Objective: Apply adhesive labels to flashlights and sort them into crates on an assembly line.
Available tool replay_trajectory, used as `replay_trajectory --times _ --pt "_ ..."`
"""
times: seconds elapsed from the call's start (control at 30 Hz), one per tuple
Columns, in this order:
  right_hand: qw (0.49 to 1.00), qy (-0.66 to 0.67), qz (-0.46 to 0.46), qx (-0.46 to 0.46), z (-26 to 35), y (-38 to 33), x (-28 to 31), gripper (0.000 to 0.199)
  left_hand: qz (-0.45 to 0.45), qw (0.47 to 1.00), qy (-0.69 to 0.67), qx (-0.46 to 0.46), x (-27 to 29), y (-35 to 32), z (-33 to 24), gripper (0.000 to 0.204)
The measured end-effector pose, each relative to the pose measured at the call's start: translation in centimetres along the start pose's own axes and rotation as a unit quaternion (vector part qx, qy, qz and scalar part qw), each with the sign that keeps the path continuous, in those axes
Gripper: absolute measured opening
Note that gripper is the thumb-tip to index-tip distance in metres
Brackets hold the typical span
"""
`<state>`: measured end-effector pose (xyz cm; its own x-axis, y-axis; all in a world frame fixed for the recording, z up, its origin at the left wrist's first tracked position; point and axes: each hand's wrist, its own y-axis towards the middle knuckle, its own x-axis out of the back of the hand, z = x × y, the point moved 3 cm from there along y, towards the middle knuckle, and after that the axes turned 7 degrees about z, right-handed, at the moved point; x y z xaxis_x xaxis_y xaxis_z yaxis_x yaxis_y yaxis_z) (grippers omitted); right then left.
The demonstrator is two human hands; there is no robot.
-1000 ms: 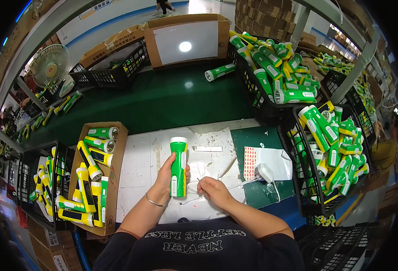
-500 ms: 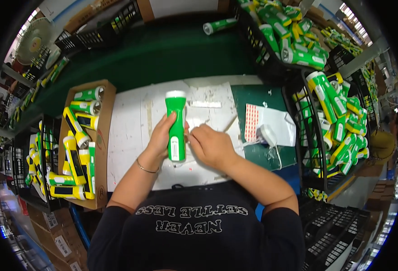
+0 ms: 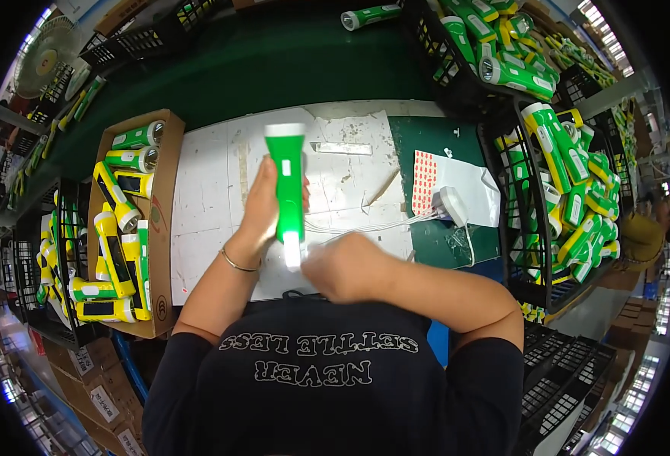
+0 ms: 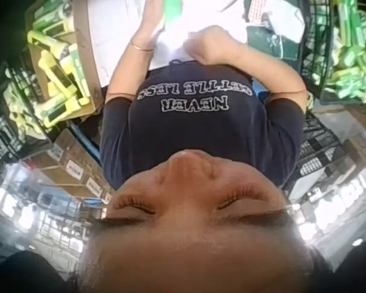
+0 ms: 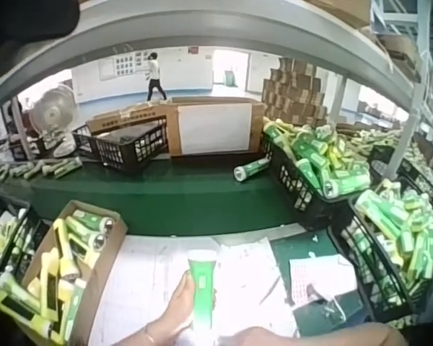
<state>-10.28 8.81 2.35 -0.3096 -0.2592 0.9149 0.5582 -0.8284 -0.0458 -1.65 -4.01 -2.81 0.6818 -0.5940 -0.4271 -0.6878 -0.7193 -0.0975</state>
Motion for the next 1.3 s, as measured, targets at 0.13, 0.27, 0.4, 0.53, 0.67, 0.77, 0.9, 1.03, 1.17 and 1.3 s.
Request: replay_trajectory --times 0.13,0.27,0.4,0.53,0.67,0.77,0.9,1.03,1.17,1.3 --pt "0.995 0.05 -0.067 0.061 0.2 -1.3 -0.4 0.023 -0.012 0.998 -0.047 0.031 1.5 0.0 1.0 0.042" --pt "0.979 0.101 -0.15 -0.098 -0.6 0.1 1.4 0.036 0.024 0.998 0.034 -0.038 0.4 1.4 2.4 0.043" --pt "0.926 0.184 -0.269 -0.19 -4.0 0.4 0.2 0.041 0.003 0.999 -0.031 -0.007 -1.0 -0.1 0.3 0.04" --pt "0.9 0.319 -0.227 -0.191 -5.2 2.0 -0.7 0.043 -0.007 0.998 0.057 0.007 -1.0 -1.7 -1.2 0.034" --pt "0.864 0.367 -0.282 -0.197 -7.6 0.1 0.4 0.041 0.029 0.993 0.096 0.069 -1.1 -2.1 -1.3 0.037" --pt "0.841 0.412 -0.258 -0.239 -8.6 -1.0 3.1 0.022 0.055 0.95 0.306 0.008 -1.3 -2.7 -2.1 0.042" --pt "0.906 0.338 -0.177 -0.184 -7.6 -1.1 5.6 0.059 0.094 0.836 0.539 -0.032 -3.5 -4.3 -4.9 0.042" --pt "0.894 0.405 -0.087 -0.17 -7.8 -2.1 6.0 0.058 0.097 0.747 0.655 -0.055 -1.6 -5.7 -6.8 0.038" --pt "0.871 0.458 -0.142 -0.107 -8.0 -2.4 5.6 0.06 0.095 0.704 0.703 0.013 0.5 -7.2 -8.4 0.035" --pt "0.849 0.503 -0.114 -0.114 -7.8 -1.8 5.0 0.064 0.125 0.729 0.67 0.059 0.2 -7.6 -8.6 0.039"
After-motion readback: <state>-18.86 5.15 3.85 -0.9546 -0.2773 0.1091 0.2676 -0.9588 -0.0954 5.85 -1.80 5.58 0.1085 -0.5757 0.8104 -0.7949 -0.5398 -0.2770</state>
